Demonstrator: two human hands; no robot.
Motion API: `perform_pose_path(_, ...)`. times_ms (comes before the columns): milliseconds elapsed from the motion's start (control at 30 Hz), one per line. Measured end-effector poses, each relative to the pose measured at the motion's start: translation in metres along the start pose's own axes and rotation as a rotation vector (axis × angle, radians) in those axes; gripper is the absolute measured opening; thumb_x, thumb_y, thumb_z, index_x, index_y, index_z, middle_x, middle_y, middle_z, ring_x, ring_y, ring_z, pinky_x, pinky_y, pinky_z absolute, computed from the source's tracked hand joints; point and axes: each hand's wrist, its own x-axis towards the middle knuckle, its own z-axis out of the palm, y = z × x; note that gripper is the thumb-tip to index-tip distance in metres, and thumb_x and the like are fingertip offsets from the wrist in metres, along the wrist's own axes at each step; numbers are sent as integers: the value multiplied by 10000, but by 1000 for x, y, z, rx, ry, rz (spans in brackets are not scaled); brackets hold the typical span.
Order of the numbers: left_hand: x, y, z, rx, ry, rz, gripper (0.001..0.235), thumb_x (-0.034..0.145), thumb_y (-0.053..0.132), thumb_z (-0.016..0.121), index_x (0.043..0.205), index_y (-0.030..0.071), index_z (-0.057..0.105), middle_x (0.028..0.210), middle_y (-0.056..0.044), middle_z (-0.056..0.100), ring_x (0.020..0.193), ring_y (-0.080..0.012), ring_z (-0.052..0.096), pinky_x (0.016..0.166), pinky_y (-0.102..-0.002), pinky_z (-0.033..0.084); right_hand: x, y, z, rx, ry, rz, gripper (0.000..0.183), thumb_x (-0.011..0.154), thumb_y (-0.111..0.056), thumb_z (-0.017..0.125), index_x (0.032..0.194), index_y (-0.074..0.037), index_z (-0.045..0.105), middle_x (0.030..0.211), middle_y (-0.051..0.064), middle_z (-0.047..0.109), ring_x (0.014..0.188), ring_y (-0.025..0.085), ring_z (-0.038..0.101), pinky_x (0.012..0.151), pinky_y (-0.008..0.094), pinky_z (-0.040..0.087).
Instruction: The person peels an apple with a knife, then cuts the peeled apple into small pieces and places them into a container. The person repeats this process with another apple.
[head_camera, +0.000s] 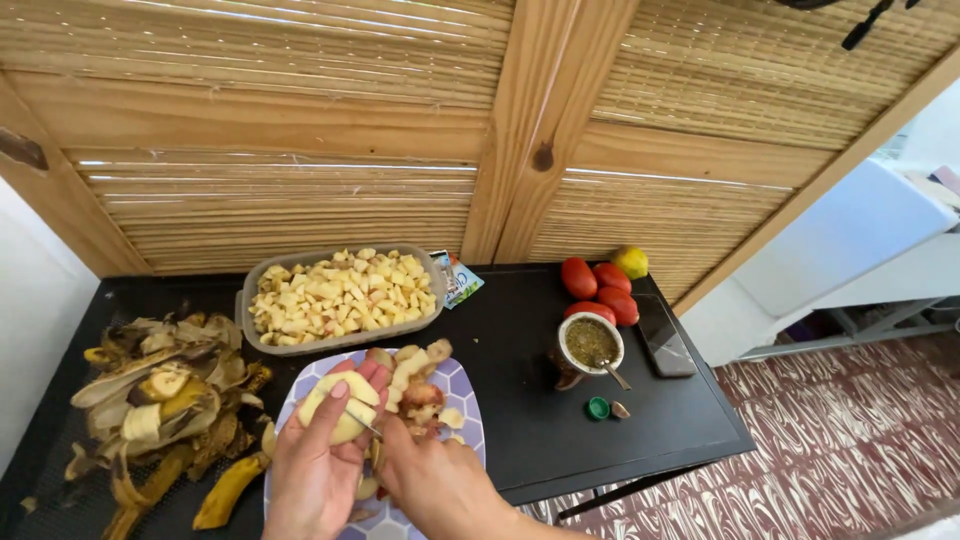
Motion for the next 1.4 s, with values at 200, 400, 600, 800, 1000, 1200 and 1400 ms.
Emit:
perform_pose_path(200,23,-7,-19,-158,-48,34,456,882,38,586,1333,-28,568,1321,-282,659,1213,-376,644,914,-378,521,-3,9,0,33,-340,145,344,986,-346,452,1246,-125,419,920,171,686,798,490,681,659,629,516)
perform_pose_path(400,6,15,-19,-277,-16,-26,623,897,302,516,1416,-43,507,1416,-282,586,1285,-377,570,1103,-430,437,-14,19,-12,92,-466,355,401,894,-365,477,1274,-275,386,801,125,674,751,505,610,672,558,484)
perform_pose_path(600,-4,8,-24,-234,-132,41,648,916,346,464,1408,-72,519,1415,-321,597,1310,-418,574,1054,-436,466,8,-7,-11,77,-413,189,258,942,-318,423,1180,-220,402,838,52,708,748,424,680,641,592,514)
perform_pose_path(800,-6,6,-20,-174,-110,40,651,769,-40,650,1411,-67,539,1334,-295,656,1217,-351,626,1014,-405,500,17,-13,-12,98,-466,189,316,970,-300,426,1272,-212,391,778,175,664,702,476,630,626,583,495)
perform_pose_path(1000,0,-2,-24,-168,-145,50,524,815,-46,623,1334,-95,564,1320,-331,655,1233,-411,627,1069,-432,484,22,-4,-7,187,-523,175,403,982,-267,415,1373,-178,376,814,203,642,727,481,625,603,571,457)
perform_pose_path(1200,-5,12,-15,-228,-66,2,553,872,-36,554,1422,-85,518,1357,-319,627,1247,-374,604,1080,-411,460,19,-17,-14,141,-412,235,454,968,-313,418,1419,-292,372,827,170,697,763,489,658,670,608,498)
perform_pose_path(1400,10,11,-26,-270,-72,38,492,939,111,515,1397,-68,534,1344,-306,626,1227,-350,601,1068,-410,467,-1,-4,-18,54,-632,493,496,818,-471,632,1232,-344,391,919,92,707,945,416,670,797,497,513)
